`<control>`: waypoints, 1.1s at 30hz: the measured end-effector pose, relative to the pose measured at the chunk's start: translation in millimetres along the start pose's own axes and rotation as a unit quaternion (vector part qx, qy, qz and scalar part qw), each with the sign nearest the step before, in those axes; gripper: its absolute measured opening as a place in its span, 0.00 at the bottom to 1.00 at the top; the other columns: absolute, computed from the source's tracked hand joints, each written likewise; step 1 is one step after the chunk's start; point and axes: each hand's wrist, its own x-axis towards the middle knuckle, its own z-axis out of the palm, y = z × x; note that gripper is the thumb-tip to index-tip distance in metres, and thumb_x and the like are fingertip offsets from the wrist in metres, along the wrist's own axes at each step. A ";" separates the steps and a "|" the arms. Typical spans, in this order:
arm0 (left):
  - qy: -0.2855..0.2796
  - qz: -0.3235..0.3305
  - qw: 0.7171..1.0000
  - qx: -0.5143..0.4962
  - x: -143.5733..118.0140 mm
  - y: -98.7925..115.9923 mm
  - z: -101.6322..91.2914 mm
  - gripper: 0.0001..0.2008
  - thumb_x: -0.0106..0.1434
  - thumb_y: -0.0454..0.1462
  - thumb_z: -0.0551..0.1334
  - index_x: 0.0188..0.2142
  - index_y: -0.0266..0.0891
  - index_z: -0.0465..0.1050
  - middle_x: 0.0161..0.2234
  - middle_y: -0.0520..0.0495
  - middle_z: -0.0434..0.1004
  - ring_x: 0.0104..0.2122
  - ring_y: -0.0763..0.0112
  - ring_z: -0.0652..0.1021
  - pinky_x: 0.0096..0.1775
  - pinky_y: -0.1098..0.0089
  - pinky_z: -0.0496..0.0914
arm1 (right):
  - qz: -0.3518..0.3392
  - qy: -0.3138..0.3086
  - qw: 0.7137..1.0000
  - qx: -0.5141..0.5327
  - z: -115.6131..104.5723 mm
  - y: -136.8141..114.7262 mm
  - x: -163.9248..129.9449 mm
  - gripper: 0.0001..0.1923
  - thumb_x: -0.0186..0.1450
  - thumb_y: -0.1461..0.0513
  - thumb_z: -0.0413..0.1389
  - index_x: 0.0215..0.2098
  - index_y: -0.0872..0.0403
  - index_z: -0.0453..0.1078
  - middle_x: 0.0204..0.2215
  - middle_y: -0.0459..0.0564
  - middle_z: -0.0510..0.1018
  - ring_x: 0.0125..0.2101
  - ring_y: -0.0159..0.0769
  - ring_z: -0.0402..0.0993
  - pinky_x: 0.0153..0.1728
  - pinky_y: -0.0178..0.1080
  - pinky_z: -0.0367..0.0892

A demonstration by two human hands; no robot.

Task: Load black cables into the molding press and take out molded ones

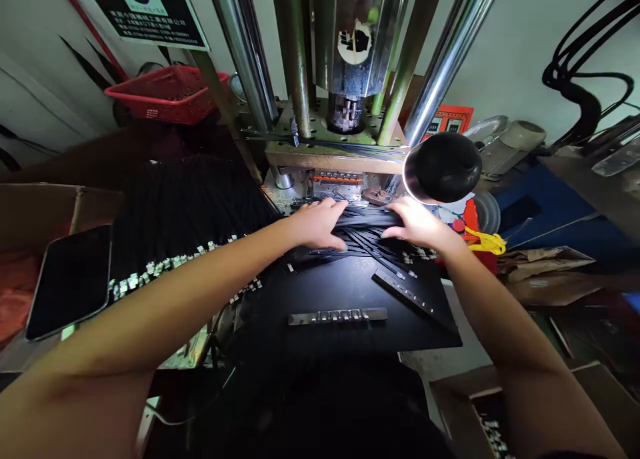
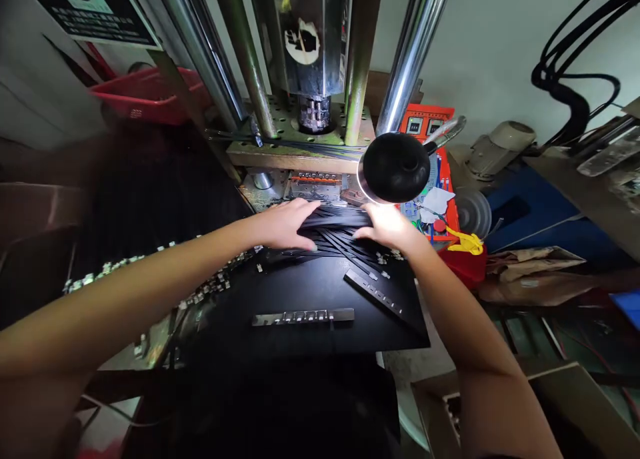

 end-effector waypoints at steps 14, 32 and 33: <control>-0.040 0.074 0.995 0.058 52.2 -30.2 32.6 0.64 0.46 0.65 0.64 0.70 0.34 0.36 0.70 0.28 0.38 0.69 0.42 0.39 0.64 0.42 0.33 | -0.030 -0.087 0.996 -0.019 38.9 -28.9 30.7 0.64 0.42 0.38 0.69 0.65 0.63 0.53 0.57 0.72 0.65 0.59 0.67 0.59 0.61 0.65 0.47; 0.076 0.287 0.951 0.088 89.2 115.7 58.9 0.34 0.57 0.51 0.68 0.57 0.36 0.66 0.49 0.35 0.74 0.47 0.49 0.75 0.50 0.58 0.63 | 0.223 -0.170 0.960 0.023 14.5 21.3 -128.0 0.25 0.55 0.60 0.62 0.50 0.57 0.64 0.42 0.57 0.77 0.40 0.47 0.76 0.37 0.39 0.70; 0.076 0.296 0.948 0.085 88.6 117.6 59.8 0.35 0.57 0.50 0.69 0.59 0.35 0.65 0.50 0.35 0.74 0.48 0.49 0.74 0.51 0.58 0.63 | 0.240 -0.172 0.955 0.025 13.8 18.7 -130.2 0.27 0.55 0.60 0.61 0.51 0.58 0.63 0.41 0.57 0.78 0.38 0.46 0.77 0.35 0.38 0.70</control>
